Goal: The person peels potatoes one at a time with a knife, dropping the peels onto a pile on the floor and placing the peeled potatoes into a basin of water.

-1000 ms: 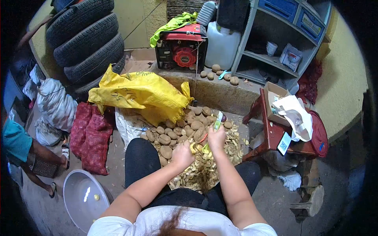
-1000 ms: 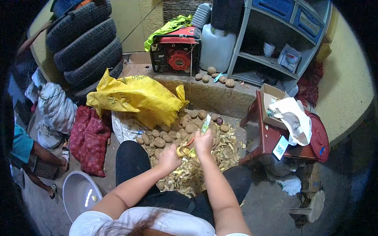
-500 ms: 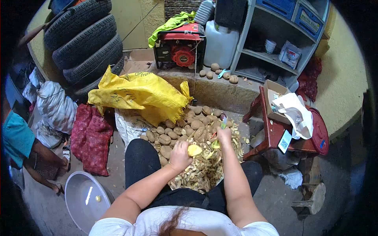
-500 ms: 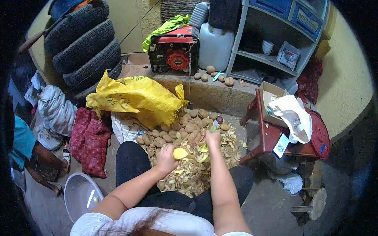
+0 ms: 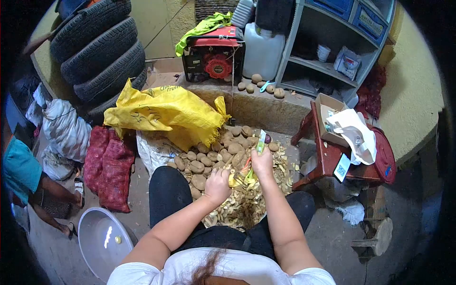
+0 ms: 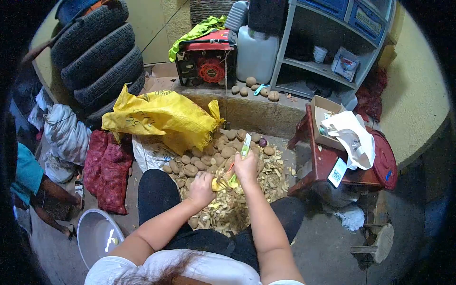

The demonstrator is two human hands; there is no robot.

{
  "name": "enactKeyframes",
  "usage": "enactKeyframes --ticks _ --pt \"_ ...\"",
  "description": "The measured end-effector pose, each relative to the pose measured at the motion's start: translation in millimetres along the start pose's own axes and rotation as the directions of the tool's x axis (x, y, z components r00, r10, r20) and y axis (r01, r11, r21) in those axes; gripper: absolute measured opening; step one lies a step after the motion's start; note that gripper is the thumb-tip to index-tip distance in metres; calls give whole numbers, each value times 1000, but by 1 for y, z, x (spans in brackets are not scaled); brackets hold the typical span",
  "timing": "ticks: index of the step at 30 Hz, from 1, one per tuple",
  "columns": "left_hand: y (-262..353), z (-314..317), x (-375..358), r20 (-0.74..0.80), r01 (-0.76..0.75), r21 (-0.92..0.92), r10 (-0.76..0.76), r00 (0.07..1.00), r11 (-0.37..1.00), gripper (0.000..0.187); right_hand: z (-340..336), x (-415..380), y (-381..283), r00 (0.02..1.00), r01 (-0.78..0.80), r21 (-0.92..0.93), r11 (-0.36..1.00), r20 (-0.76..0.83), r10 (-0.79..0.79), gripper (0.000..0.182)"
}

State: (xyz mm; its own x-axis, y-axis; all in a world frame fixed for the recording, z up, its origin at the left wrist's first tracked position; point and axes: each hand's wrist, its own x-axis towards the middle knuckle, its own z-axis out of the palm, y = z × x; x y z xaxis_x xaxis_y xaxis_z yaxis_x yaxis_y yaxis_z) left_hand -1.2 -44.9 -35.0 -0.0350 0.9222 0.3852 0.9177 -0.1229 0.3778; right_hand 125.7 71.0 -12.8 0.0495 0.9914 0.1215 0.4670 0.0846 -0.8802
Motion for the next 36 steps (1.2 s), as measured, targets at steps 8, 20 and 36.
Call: enactKeyframes --ticks 8,20,36 --pt "3 -6 -3 -70 -57 -50 54 996 997 39 -6 21 27 972 -195 -76 978 -150 183 28" --pt "9 -9 4 175 409 -374 -370 913 832 24 0 1 1 976 -196 172 965 -64 209 25" --pt "127 -55 6 710 -509 -349 576 405 787 23 -17 107 -120 924 383 -222 897 67 -378 30"
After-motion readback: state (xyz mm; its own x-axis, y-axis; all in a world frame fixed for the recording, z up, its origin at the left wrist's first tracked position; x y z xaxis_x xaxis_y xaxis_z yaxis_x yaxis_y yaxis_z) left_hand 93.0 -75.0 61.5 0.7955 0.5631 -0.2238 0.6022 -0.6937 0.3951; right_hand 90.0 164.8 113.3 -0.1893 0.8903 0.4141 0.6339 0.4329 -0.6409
